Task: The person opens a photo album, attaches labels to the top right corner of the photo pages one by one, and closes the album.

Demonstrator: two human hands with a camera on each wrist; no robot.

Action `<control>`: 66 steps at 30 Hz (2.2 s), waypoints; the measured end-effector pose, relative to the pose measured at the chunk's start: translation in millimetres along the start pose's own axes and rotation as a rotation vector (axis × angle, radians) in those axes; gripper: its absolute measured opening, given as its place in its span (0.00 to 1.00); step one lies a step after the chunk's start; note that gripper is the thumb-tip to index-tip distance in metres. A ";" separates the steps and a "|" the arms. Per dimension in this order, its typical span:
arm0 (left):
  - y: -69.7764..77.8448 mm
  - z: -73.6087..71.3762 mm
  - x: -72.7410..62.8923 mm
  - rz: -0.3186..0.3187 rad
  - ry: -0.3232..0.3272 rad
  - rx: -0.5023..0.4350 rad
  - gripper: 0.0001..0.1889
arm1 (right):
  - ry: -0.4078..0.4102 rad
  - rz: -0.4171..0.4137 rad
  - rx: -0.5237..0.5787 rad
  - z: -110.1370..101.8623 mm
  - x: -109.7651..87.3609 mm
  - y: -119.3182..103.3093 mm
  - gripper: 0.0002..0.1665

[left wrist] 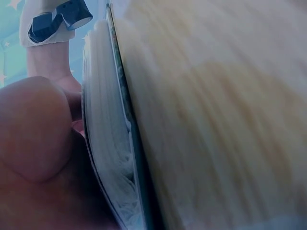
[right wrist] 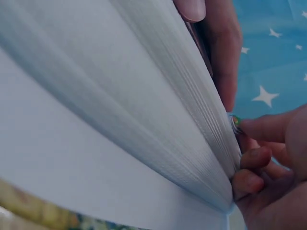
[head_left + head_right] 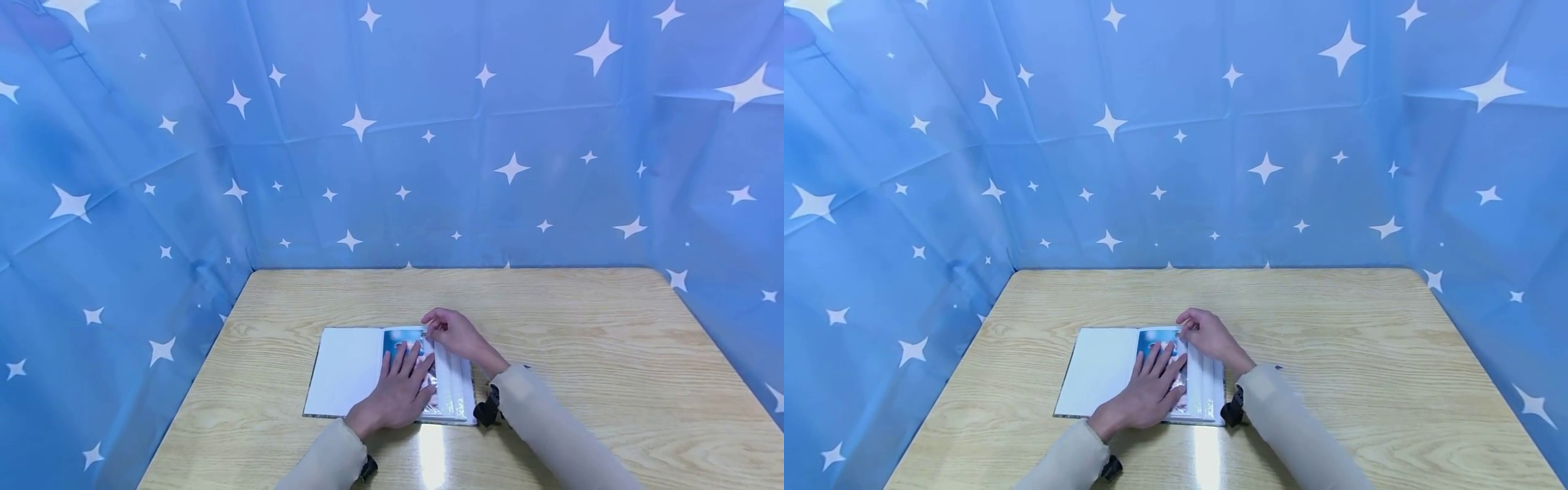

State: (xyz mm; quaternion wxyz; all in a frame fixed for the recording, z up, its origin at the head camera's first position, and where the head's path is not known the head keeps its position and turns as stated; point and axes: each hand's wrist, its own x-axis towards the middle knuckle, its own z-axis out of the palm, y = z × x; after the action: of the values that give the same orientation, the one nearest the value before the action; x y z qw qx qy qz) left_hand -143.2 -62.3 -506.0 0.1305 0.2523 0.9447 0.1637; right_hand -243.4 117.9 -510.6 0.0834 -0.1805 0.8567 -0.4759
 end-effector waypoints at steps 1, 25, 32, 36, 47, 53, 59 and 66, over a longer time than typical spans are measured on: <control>0.1 -0.1 0.0 -0.002 -0.001 0.001 0.31 | 0.006 0.006 -0.001 0.6 0.0 0.0 0.12; -4.3 9.1 2.1 0.010 0.007 -0.002 0.32 | 0.052 0.130 -0.034 5.7 5.5 -0.9 0.12; -4.5 10.6 4.3 0.004 0.001 0.004 0.32 | 0.062 0.148 -0.025 6.6 5.2 -0.4 0.13; -1.0 5.5 3.0 0.003 -0.011 0.010 0.31 | 0.067 0.153 -0.036 6.8 4.4 0.0 0.13; -1.9 7.9 1.6 0.003 -0.008 -0.014 0.31 | 0.069 0.139 -0.052 4.7 5.3 5.2 0.11; 0.6 3.0 0.8 -0.001 -0.015 0.006 0.31 | 0.077 0.118 -0.053 3.5 4.5 5.9 0.08; 1.2 1.7 0.9 -0.009 -0.018 0.028 0.31 | 0.085 0.122 -0.039 3.5 3.5 6.7 0.09; 0.8 1.2 1.4 0.008 -0.004 0.003 0.31 | 0.107 0.109 -0.025 3.3 1.0 10.3 0.09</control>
State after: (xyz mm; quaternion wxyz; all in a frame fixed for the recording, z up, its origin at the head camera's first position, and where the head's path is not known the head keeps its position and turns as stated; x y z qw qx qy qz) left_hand -143.6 -60.7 -507.0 0.1315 0.2566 0.9437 0.1624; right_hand -245.6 119.9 -520.9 0.0609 -0.1087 0.8745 -0.4687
